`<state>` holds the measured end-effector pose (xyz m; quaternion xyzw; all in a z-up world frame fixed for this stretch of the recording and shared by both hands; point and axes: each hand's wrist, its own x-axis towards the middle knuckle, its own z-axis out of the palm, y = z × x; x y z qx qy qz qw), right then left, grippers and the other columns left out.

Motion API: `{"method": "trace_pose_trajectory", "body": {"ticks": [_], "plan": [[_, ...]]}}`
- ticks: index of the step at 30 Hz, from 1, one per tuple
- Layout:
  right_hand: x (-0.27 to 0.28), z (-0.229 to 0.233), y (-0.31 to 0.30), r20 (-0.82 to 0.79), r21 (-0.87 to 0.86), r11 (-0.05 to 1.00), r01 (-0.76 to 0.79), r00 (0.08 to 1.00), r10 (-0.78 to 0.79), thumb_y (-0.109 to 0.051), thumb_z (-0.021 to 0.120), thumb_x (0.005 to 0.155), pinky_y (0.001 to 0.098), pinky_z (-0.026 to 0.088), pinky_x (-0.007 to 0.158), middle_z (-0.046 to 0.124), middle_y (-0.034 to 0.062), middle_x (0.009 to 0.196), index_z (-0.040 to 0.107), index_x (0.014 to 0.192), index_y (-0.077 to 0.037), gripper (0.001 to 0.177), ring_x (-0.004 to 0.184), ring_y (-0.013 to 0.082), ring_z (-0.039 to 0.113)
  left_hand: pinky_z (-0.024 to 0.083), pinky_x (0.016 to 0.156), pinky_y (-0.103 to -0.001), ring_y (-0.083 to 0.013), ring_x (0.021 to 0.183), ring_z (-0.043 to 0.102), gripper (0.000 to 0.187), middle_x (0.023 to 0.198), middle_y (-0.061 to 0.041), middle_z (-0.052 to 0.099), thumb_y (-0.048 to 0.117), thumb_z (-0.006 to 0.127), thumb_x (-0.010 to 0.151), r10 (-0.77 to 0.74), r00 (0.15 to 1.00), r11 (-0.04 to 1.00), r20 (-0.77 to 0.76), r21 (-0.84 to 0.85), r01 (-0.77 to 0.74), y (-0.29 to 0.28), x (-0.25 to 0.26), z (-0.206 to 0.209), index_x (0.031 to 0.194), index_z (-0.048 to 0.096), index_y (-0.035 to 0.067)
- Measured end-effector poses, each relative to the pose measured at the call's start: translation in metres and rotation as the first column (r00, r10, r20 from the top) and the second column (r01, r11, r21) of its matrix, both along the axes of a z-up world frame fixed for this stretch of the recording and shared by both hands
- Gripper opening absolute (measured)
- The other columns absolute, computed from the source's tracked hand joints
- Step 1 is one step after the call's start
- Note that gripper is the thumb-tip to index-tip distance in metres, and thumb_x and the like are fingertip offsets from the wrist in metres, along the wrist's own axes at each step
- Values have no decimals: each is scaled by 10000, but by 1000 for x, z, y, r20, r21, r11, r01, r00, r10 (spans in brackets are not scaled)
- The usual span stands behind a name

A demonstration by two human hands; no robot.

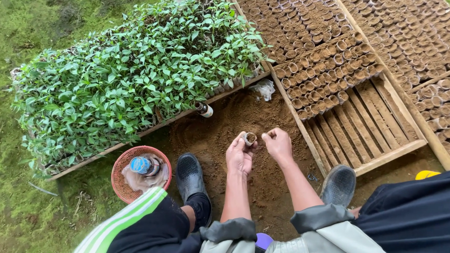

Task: The person sits on a low stool and plants seeds into small biodegradable pots. They pick up a seed, place it into a pot filled with soil, and then place the pot into a wooden tray. This process is repeated multiple times.

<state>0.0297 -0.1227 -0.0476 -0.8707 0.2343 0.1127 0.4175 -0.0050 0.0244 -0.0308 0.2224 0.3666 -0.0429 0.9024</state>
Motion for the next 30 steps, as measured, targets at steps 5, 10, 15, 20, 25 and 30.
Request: {"method": "trace_pose_trajectory", "body": {"ticks": [5,10,15,20,25,30], "plan": [[-14,-16,29,-171,-132,979,-158,976,135,-456,695,921,542,525,974,728,186,1110,629,1113,-109,402,1128,411,691,671,822,-495,-366,933,758,231,1106,-255,743,65,585,1019,40,998,999,-54,-15,-41,11,3,-5,1212,695,3],[-17,15,73,-193,-184,935,-305,943,270,-176,639,944,611,538,1001,559,245,1270,382,1221,-77,391,1129,527,650,675,800,-484,-356,905,763,225,1087,-261,745,64,600,1009,88,992,995,-96,-35,-91,20,8,-11,1192,702,-18],[-33,26,91,-164,-61,917,-395,910,381,-209,445,1030,623,516,1020,628,250,1145,397,1148,-54,201,1135,507,655,681,799,-473,-372,907,762,216,1091,-265,742,103,596,1025,127,988,990,-91,-57,-132,25,11,-1,1169,705,-14],[-42,15,84,-161,9,922,-388,909,384,-189,581,900,597,540,946,729,182,1087,604,1097,-88,223,1104,446,683,684,790,-480,-397,900,761,223,1100,-278,736,129,588,1035,145,987,985,-71,-84,-151,21,13,-13,1166,702,-10],[-23,-46,52,-200,-46,944,-326,929,311,-191,690,789,491,594,870,791,116,866,797,903,-180,156,1003,352,741,686,780,-473,-405,902,759,225,1108,-281,731,147,601,1033,152,987,983,-55,-96,-157,18,17,-18,1169,700,-3],[7,75,32,-69,561,823,86,996,-57,-26,677,887,234,611,550,705,97,855,716,1021,31,151,601,141,691,685,771,-481,-404,885,761,216,1079,-268,737,186,632,1022,148,987,987,-58,-60,-151,13,20,-27,1143,712,27]]}}
